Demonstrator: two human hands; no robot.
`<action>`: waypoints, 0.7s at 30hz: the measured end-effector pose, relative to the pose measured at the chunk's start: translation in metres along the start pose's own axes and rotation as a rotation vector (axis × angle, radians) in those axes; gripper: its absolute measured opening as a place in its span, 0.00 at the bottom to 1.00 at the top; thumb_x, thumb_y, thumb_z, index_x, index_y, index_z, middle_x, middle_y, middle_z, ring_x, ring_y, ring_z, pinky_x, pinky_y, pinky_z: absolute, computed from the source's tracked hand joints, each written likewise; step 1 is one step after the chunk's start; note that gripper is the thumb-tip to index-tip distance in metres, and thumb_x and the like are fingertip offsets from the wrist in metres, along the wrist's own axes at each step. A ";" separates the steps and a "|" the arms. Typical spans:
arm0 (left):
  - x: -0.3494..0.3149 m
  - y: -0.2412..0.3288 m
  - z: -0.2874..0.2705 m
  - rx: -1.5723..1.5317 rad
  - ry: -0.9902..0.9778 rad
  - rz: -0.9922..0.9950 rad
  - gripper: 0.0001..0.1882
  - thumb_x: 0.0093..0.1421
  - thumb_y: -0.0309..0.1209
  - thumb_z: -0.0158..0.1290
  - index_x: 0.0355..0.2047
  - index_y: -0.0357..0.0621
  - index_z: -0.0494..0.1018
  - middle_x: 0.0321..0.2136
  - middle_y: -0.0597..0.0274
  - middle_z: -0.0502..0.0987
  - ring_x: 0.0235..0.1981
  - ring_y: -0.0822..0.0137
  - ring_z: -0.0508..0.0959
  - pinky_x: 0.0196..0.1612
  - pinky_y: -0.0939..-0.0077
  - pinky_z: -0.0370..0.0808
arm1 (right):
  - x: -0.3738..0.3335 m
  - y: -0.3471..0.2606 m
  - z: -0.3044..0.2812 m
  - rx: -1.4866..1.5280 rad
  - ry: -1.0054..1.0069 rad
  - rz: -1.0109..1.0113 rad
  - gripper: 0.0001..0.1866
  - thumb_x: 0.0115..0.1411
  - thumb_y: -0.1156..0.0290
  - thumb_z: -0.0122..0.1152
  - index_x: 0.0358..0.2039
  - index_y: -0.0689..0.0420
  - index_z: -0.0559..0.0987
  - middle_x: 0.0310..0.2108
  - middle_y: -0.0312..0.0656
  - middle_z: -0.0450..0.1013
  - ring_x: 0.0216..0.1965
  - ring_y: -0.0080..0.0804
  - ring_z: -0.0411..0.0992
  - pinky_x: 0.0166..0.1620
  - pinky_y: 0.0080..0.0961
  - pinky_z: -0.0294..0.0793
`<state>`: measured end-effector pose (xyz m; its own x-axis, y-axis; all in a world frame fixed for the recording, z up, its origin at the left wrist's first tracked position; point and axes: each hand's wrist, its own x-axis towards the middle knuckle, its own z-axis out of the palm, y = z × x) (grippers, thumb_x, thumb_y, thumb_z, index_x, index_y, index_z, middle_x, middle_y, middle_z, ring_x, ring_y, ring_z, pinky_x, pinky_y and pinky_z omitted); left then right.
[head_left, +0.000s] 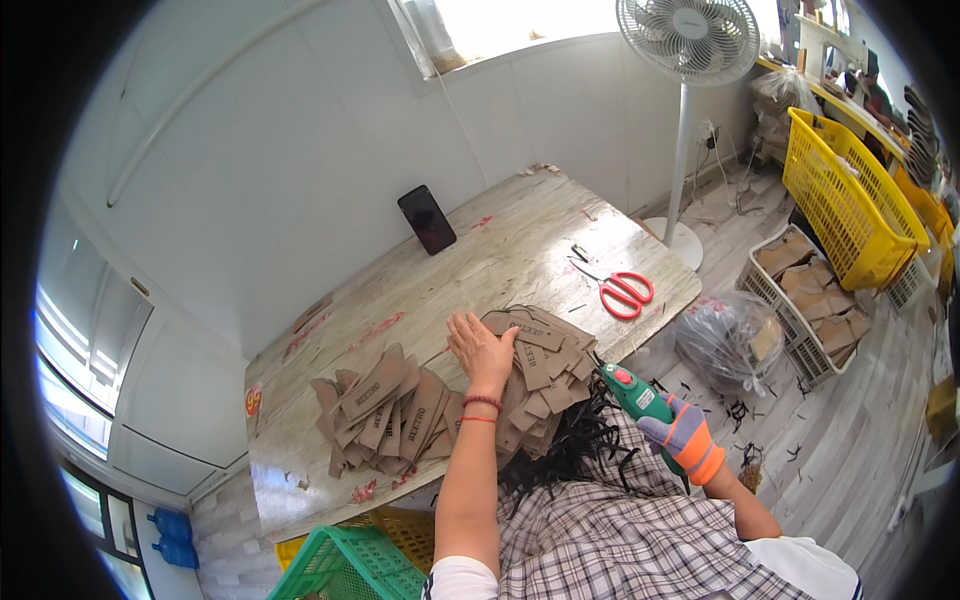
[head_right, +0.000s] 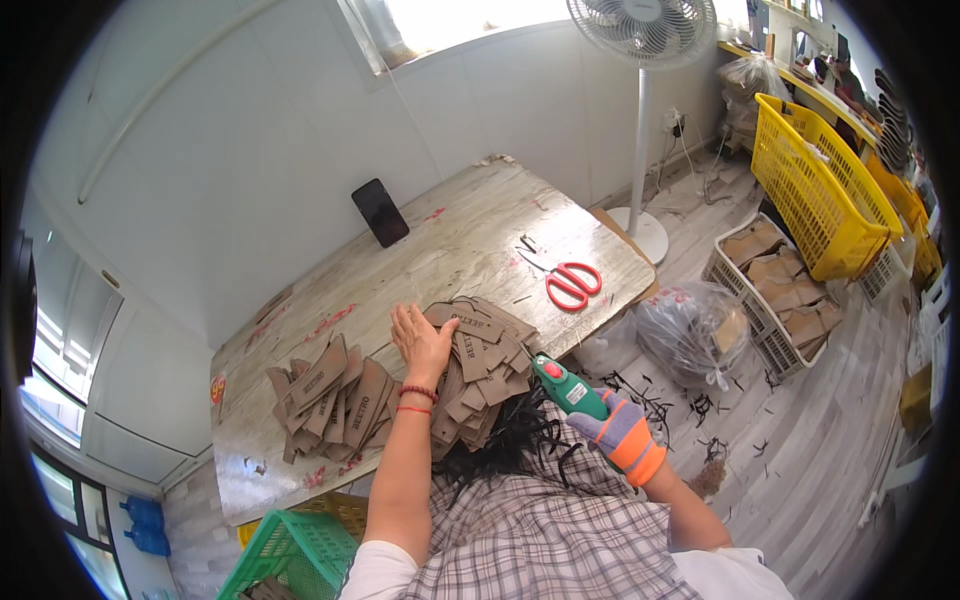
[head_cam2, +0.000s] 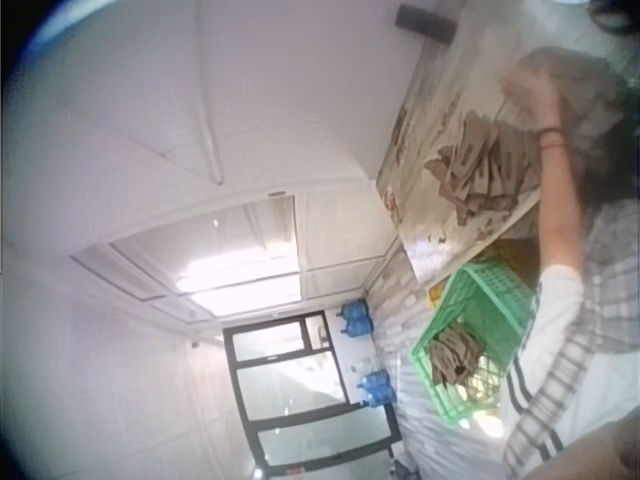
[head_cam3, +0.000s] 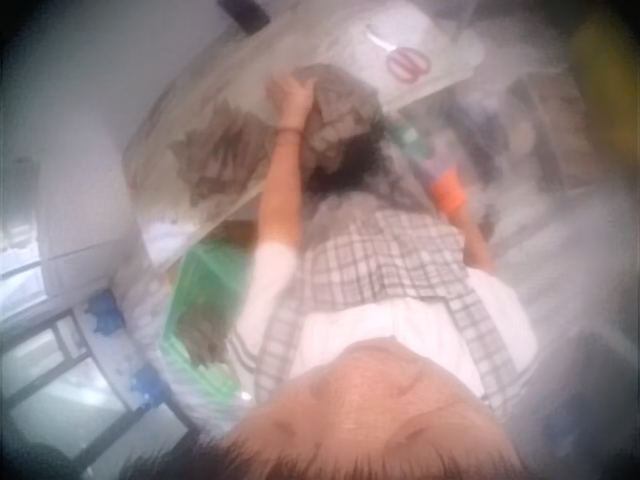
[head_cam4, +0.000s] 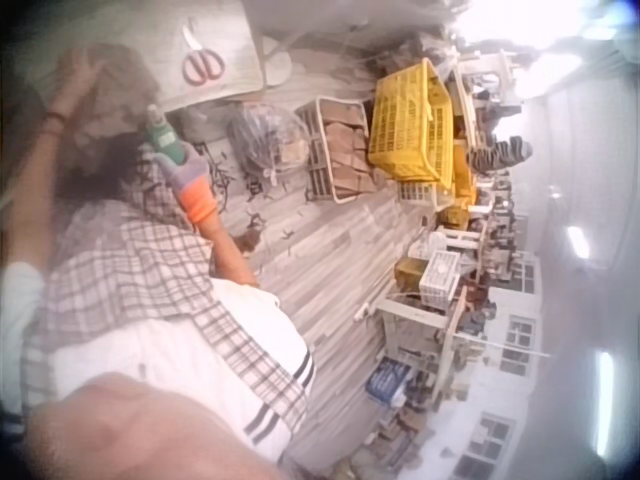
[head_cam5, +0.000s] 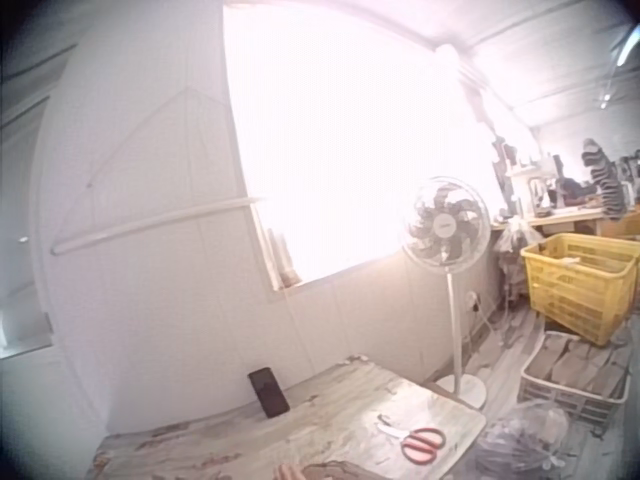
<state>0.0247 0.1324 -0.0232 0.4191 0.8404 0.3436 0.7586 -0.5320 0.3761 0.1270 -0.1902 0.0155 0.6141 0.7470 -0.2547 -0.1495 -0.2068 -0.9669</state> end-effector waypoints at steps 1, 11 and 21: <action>0.002 -0.003 0.004 0.004 -0.032 -0.082 0.42 0.51 0.51 0.59 0.59 0.35 0.59 0.62 0.42 0.54 0.66 0.46 0.47 0.66 0.51 0.43 | 0.000 0.002 0.001 -0.001 -0.001 0.002 0.23 0.50 0.63 0.70 0.41 0.63 0.74 0.24 0.34 0.73 0.21 0.16 0.68 0.23 0.16 0.67; 0.010 -0.001 0.014 -0.218 0.000 -0.316 0.43 0.40 0.42 0.68 0.54 0.39 0.62 0.52 0.51 0.68 0.57 0.48 0.60 0.62 0.50 0.51 | 0.001 0.001 0.005 0.015 -0.026 0.020 0.21 0.52 0.68 0.67 0.43 0.64 0.73 0.23 0.35 0.71 0.20 0.18 0.68 0.22 0.17 0.68; -0.002 0.024 -0.004 -1.540 0.312 -0.350 0.12 0.53 0.15 0.55 0.39 0.37 0.71 0.31 0.62 0.77 0.29 0.71 0.76 0.36 0.77 0.74 | 0.008 -0.015 0.019 -0.084 -0.058 -0.055 0.28 0.50 0.60 0.72 0.45 0.62 0.72 0.26 0.33 0.74 0.22 0.14 0.68 0.26 0.14 0.68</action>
<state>0.0401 0.1177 -0.0119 0.0827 0.9868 0.1394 -0.4884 -0.0818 0.8688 0.1195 -0.1693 0.0275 0.5733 0.7936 -0.2039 -0.0499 -0.2145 -0.9754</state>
